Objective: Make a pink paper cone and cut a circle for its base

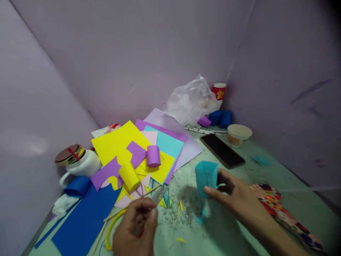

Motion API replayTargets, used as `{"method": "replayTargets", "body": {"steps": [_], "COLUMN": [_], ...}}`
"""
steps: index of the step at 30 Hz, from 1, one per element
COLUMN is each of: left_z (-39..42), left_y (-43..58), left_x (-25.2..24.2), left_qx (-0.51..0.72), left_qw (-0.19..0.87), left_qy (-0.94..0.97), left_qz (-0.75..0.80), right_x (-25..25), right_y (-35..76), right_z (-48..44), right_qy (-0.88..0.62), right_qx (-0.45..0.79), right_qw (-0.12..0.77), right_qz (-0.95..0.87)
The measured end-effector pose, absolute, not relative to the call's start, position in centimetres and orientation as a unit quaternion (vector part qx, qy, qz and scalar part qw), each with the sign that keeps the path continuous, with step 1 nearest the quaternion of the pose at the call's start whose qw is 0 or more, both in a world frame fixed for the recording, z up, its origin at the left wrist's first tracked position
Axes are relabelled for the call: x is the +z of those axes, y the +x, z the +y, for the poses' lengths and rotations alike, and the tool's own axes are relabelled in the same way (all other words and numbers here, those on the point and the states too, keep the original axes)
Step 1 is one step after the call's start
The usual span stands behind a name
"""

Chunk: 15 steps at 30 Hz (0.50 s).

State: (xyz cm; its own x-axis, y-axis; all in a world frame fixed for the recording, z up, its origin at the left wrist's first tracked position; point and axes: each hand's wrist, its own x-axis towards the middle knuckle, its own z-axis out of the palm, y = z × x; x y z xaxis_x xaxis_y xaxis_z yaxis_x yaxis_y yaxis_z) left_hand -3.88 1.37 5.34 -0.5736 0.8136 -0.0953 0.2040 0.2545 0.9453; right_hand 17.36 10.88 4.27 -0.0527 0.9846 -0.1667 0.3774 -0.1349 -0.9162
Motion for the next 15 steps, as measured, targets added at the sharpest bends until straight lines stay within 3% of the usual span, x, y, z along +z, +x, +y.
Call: {"method": "replayTargets", "body": {"steps": [3,5,8,15], "left_z": [3.1,4.7,7.2,8.7], "left_y": [-7.8,-10.2,-12.0,-10.9], "left_x": [7.4,7.9,7.2,5.3], "left_qx": [0.383,0.265,0.174,0.177], "left_qw": [0.141,0.099,0.126,0.120], "left_qy": [0.363,0.371,0.400,0.399], "left_qz": [0.838,0.884,0.891,0.892], "right_x": [4.2,3.6,2.3,1.4], "right_y": [16.5,15.6,14.6,13.8], "right_z": [13.2,14.0,13.7,11.9], "right_qy": [-0.620,-0.615,-0.593,-0.559], "right_qx": [0.387,0.375,0.403,0.457], "right_qw": [0.363,0.381,0.380,0.334], "right_qz": [-0.578,-0.579,-0.584,-0.605]}}
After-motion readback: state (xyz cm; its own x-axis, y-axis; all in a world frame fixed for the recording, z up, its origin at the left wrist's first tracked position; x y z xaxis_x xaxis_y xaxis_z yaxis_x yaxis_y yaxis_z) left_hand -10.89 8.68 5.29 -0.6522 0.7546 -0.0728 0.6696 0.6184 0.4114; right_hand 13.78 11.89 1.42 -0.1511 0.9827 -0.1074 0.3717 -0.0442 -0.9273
